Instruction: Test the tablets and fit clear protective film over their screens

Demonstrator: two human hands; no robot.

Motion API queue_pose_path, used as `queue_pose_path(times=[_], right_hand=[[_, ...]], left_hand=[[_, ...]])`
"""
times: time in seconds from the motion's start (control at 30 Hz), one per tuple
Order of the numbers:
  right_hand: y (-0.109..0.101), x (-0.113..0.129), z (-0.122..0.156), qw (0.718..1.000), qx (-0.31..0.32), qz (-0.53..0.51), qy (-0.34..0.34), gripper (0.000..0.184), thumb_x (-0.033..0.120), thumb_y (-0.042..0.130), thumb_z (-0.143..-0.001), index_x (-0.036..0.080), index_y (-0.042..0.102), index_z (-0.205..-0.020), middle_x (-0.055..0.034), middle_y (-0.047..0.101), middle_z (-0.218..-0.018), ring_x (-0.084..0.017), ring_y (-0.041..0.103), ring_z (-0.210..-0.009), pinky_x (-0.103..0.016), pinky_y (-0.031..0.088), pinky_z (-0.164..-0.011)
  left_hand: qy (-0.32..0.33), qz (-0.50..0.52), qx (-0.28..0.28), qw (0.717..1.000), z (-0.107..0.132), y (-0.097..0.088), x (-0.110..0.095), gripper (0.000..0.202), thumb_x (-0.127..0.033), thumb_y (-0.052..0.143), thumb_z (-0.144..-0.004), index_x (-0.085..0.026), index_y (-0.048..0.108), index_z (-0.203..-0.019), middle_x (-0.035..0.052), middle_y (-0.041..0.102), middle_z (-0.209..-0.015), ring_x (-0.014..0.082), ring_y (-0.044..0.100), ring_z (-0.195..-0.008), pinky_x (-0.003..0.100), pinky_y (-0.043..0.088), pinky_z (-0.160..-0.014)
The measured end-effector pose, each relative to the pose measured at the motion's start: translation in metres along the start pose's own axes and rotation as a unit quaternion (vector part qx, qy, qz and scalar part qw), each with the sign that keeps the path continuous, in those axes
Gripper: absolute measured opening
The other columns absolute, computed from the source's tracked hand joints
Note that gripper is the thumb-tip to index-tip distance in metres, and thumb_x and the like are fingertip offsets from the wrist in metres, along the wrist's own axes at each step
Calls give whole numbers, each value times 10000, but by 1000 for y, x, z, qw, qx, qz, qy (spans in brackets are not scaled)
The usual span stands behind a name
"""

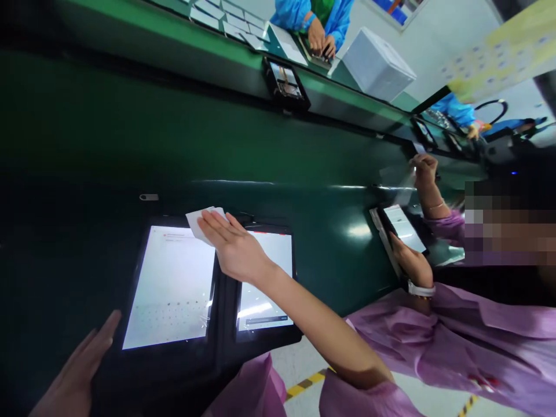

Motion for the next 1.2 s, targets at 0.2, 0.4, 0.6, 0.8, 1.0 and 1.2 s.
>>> queue_pose_path(times=[0.2, 0.4, 0.6, 0.8, 1.0, 1.2], right_hand=[[31, 86, 81, 990, 92, -72, -73, 531, 60, 378, -911, 23, 404, -1440, -133, 407, -1509, -214, 247, -1471, -445, 189, -1247], [15, 129, 100, 955, 118, -211, -175, 386, 147, 360, -940, 51, 607, -1221, -102, 626, -1319, -148, 467, -1357, -313, 290, -1216], [-8, 37, -13, 995, -72, -71, 16, 578, 6, 254, -888, 87, 401, -1441, -119, 403, -1518, -182, 183, -1485, -510, 188, -1234], [46, 66, -41, 997, 50, -38, -50, 583, -42, 277, -875, 11, 392, -1445, -159, 328, -1540, -196, 161, -1486, -444, 210, -1248], [56, 137, 38, 980, 109, -88, -141, 505, 126, 365, -970, 29, 365, -1465, -127, 322, -1556, -219, 161, -1493, -402, 161, -1261], [35, 160, 84, 954, 105, -184, -215, 402, 221, 354, -987, 61, 552, -1298, -75, 570, -1395, -151, 384, -1414, -278, 259, -1229]], left_hand=[[64, -46, -69, 994, -1, -4, -15, 867, -617, 435, -886, -232, 41, -1556, 75, 185, -1620, 340, 446, -1351, 489, 520, -1003], [62, -41, -72, 995, -3, -10, -16, 972, -686, 493, -834, -241, 17, -1555, 124, 248, -1596, 355, 573, -1219, 452, 591, -852], [16, -54, -73, 996, -6, -11, -11, 1061, -707, 565, -774, -216, 32, -1550, 147, 243, -1594, 371, 442, -1348, 494, 538, -944], [57, -85, -95, 990, -4, -6, -13, 1139, -792, 558, -702, -103, 167, -1521, 196, 351, -1534, 359, 319, -1425, 489, 372, -1087], [51, -75, -81, 993, -2, -2, -13, 1201, -785, 584, -692, -58, 115, -1525, 220, 374, -1514, 355, 305, -1432, 472, 339, -1116], [5, 40, -48, 998, -6, -13, -7, 1183, -739, 626, -680, -179, 46, -1545, 183, 272, -1574, 399, 314, -1419, 568, 384, -1103]])
Point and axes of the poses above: each hand's wrist, its own z-axis away from the middle knuckle, its own y-axis out of the palm, x = y × z, the point moved 9 cm from there along -z, towards the middle knuckle
